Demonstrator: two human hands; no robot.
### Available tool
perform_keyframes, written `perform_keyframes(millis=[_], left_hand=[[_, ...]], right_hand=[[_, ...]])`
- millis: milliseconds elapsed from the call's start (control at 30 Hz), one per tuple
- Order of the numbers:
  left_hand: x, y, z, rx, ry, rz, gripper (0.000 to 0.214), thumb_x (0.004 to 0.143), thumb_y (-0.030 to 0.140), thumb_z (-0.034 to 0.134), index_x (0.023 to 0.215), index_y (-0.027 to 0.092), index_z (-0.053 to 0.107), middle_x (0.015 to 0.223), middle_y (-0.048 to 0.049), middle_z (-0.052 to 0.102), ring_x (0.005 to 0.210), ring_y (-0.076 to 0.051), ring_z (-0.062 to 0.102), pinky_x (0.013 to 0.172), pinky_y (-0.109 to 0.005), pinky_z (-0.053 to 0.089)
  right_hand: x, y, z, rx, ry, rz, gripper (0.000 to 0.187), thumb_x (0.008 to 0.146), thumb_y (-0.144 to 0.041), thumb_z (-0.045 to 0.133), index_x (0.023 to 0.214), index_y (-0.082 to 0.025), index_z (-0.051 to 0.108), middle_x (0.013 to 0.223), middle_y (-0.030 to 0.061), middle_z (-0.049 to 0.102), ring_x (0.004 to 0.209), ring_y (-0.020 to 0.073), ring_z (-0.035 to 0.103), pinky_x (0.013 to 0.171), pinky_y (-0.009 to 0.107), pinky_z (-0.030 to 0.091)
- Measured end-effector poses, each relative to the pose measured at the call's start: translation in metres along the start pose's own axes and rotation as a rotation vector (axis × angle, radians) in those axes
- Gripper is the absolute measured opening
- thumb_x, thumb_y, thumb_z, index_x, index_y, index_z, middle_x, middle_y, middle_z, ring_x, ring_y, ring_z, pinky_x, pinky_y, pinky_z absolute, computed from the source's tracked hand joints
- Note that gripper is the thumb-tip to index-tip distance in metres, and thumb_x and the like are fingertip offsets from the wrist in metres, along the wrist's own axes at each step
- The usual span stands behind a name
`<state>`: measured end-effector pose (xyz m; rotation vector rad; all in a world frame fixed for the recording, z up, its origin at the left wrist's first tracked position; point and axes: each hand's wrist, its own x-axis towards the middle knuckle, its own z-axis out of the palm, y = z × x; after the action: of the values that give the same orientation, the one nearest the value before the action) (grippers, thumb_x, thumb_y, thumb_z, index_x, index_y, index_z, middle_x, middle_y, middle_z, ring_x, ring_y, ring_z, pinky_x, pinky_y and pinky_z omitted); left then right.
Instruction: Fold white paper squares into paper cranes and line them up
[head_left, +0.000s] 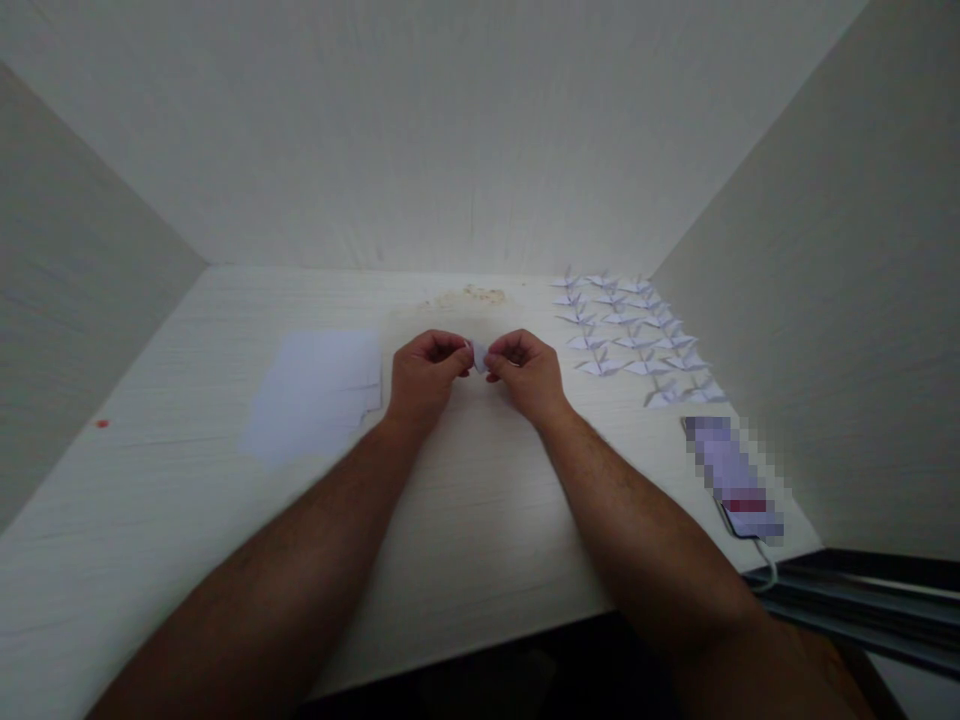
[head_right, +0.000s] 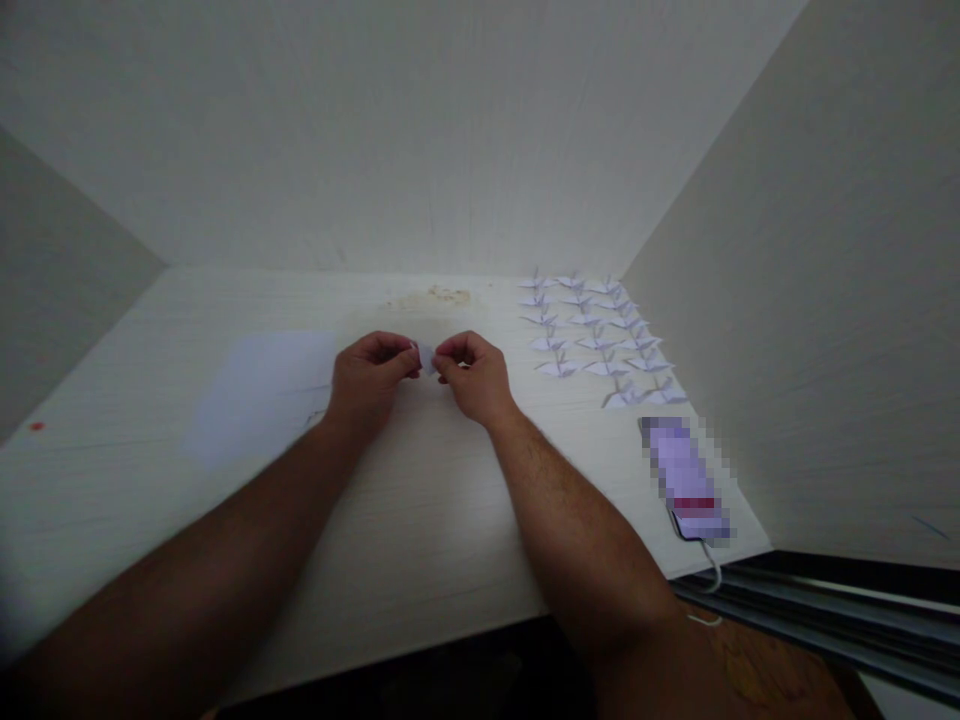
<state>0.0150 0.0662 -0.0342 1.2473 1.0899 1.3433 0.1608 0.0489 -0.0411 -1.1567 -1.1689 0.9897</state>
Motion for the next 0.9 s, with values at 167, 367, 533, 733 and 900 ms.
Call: perform_keyframes(millis=[167,367,533,733,900], left_hand=[[0.001,0.000,-0.001,0.010,-0.027,0.006,0.013,0.068,0.024,0.075,0.074,0.017,0.065,0.061,0.0024,0.064,0.053,-0.010,0.058,0.054,-0.023,0.049],[-0.001,0.005,0.001,0.066,-0.024,0.005,0.009,0.069,0.021,0.071,0.072,0.017,0.064,0.059,0.0026,0.062,0.052,-0.010,0.057,0.054,-0.022,0.048],[-0.001,0.006,0.001,0.108,0.001,0.004,0.009,0.070,0.022,0.070,0.073,0.017,0.064,0.059,0.0023,0.062,0.052,-0.010,0.057,0.054,-0.023,0.048],[-0.002,0.008,0.001,0.122,0.005,-0.016,0.009,0.071,0.023,0.070,0.073,0.018,0.063,0.057,0.0024,0.061,0.052,-0.010,0.056,0.055,-0.023,0.048],[-0.003,0.009,0.002,0.128,-0.001,-0.026,0.009,0.072,0.023,0.069,0.071,0.017,0.062,0.056,0.0025,0.061,0.051,-0.010,0.055,0.054,-0.023,0.047]], right_hand=[[0.000,0.002,-0.001,-0.008,-0.001,-0.008,0.015,0.070,-0.027,0.071,0.077,-0.021,0.060,0.069,-0.0044,0.063,0.060,0.0102,0.059,0.057,0.027,0.056],[-0.001,0.000,-0.001,-0.049,0.008,-0.011,0.014,0.071,-0.027,0.071,0.079,-0.021,0.061,0.070,-0.0040,0.063,0.061,0.0108,0.059,0.058,0.027,0.055],[-0.004,-0.003,0.000,-0.163,0.040,-0.047,0.011,0.074,-0.027,0.070,0.080,-0.022,0.062,0.072,-0.0031,0.065,0.062,0.0110,0.060,0.061,0.028,0.052],[-0.006,-0.004,0.001,-0.220,0.055,-0.074,0.009,0.075,-0.027,0.069,0.080,-0.022,0.063,0.073,-0.0027,0.066,0.061,0.0113,0.060,0.061,0.028,0.050],[-0.006,-0.005,0.001,-0.212,0.053,-0.078,0.009,0.076,-0.027,0.069,0.079,-0.022,0.063,0.074,-0.0028,0.066,0.061,0.0111,0.060,0.061,0.027,0.050]])
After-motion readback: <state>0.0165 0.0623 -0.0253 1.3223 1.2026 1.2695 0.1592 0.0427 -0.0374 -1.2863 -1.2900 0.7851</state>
